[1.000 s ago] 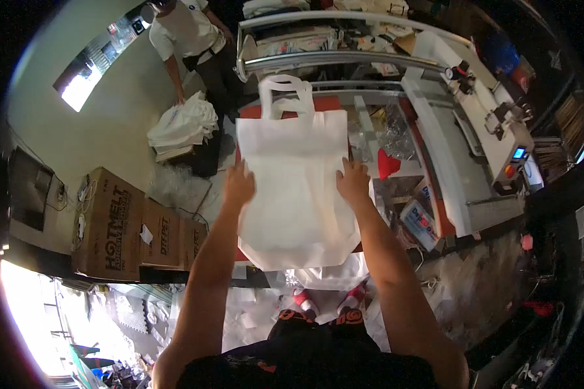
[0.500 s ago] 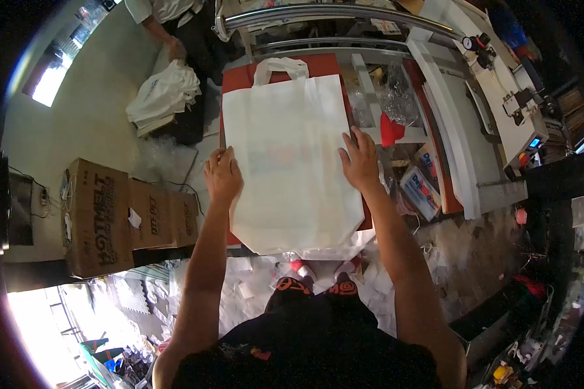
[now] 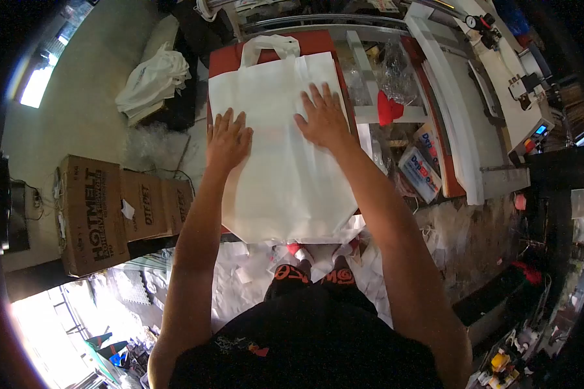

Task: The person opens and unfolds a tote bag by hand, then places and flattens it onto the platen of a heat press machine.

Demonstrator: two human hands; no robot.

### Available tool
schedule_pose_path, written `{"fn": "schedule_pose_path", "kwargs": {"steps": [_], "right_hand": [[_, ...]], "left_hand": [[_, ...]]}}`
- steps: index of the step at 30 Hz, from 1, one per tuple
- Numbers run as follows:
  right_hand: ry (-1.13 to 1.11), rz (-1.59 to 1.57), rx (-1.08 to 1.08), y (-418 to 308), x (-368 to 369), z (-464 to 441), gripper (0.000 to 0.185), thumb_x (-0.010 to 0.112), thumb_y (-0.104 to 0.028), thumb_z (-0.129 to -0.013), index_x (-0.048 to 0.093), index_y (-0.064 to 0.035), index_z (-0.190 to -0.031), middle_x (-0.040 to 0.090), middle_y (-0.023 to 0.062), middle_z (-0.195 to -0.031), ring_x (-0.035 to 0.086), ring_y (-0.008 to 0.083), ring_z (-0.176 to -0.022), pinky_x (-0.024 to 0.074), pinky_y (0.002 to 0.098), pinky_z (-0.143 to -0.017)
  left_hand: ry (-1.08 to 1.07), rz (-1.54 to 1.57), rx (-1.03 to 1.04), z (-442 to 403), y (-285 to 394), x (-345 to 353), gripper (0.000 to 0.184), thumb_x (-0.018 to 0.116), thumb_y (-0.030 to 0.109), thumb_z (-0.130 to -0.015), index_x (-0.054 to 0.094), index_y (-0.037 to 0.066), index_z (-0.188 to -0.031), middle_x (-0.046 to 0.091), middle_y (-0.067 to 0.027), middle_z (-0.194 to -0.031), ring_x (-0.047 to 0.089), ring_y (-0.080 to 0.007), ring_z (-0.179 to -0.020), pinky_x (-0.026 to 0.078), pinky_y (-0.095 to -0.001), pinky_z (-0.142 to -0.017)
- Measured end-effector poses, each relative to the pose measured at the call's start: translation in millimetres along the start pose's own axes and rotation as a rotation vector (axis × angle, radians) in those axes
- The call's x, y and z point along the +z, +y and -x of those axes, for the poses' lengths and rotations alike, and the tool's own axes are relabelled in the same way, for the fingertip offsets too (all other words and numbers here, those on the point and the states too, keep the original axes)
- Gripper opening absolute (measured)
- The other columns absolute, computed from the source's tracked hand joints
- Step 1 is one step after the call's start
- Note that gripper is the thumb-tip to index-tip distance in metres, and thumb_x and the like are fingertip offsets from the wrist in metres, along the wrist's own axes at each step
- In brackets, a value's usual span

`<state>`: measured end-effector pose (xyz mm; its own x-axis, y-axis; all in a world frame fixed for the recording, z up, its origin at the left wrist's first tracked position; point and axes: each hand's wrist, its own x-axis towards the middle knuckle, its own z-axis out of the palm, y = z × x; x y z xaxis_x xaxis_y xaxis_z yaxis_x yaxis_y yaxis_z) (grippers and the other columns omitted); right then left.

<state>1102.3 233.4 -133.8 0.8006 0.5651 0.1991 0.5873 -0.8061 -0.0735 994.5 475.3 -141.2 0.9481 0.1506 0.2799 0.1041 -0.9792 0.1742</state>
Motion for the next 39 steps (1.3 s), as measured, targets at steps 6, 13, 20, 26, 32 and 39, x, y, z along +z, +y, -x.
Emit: {"fn": "schedule_pose_path", "kwargs": {"steps": [6, 13, 20, 26, 32, 39], "right_hand": [[0.001, 0.015, 0.082, 7.9, 15.8, 11.0, 0.070, 0.034, -0.055, -0.094, 0.027, -0.0102, -0.147, 0.021, 0.0140, -0.154, 0.015, 0.0343, -0.142, 0.0138, 0.0467, -0.115], [0.573, -0.510, 0.018, 19.0, -45.0, 46.9, 0.044, 0.061, -0.021, -0.088, 0.050, -0.0005, -0.125, 0.055, 0.0194, -0.124, 0.046, 0.0384, -0.122, 0.0346, 0.0446, -0.103], [0.199, -0.728, 0.592, 30.7, -53.2, 208.0, 0.031, 0.063, -0.026, -0.088, 0.057, 0.0003, -0.103, 0.064, 0.0166, -0.099, 0.065, 0.0253, -0.084, 0.0524, 0.0346, -0.072], [0.098, -0.784, 0.618, 9.1, -50.5, 222.1, 0.034, 0.069, -0.026, -0.082, 0.058, 0.0015, -0.099, 0.066, 0.0151, -0.088, 0.066, 0.0250, -0.079, 0.0524, 0.0345, -0.071], [0.165, -0.777, 0.597, 7.4, -51.1, 226.3, 0.033, 0.068, -0.026, -0.082, 0.059, 0.0013, -0.098, 0.065, 0.0149, -0.089, 0.065, 0.0269, -0.083, 0.0507, 0.0362, -0.074], [-0.297, -0.345, 0.659, 96.4, 55.4, 412.1, 0.054, 0.052, -0.049, -0.088, 0.060, 0.0025, -0.101, 0.064, 0.0210, -0.098, 0.062, 0.0377, -0.093, 0.0479, 0.0480, -0.079]], "left_hand": [[-0.072, -0.026, -0.013, 1.4, -6.6, 15.0, 0.053, 0.041, 0.043, -0.094, 0.039, 0.021, -0.142, 0.029, -0.0097, -0.151, 0.022, -0.0308, -0.141, 0.018, -0.0489, -0.113], [0.301, 0.415, -0.122, 40.3, -25.5, -60.3, 0.040, 0.051, 0.024, -0.093, 0.051, 0.009, -0.130, 0.050, -0.0169, -0.134, 0.046, -0.0328, -0.125, 0.038, -0.0442, -0.102], [-0.051, 0.616, -0.518, 177.4, -26.8, -85.0, 0.029, 0.057, 0.022, -0.090, 0.058, 0.002, -0.111, 0.067, -0.0169, -0.100, 0.067, -0.0294, -0.088, 0.054, -0.0380, -0.072], [-0.038, 0.723, -0.630, 198.0, -9.1, -56.0, 0.035, 0.063, 0.028, -0.087, 0.057, 0.000, -0.108, 0.067, -0.0156, -0.091, 0.066, -0.0251, -0.077, 0.054, -0.0352, -0.067], [-0.057, 0.773, -0.720, 198.0, -6.7, -71.2, 0.037, 0.055, 0.035, -0.093, 0.057, 0.004, -0.113, 0.065, -0.0090, -0.093, 0.061, -0.0174, -0.074, 0.052, -0.0327, -0.058], [0.105, 1.301, -0.755, 294.0, -87.4, -26.1, 0.044, 0.047, 0.040, -0.095, 0.046, 0.008, -0.126, 0.054, -0.0095, -0.120, 0.055, -0.0225, -0.098, 0.048, -0.0372, -0.075]]}}
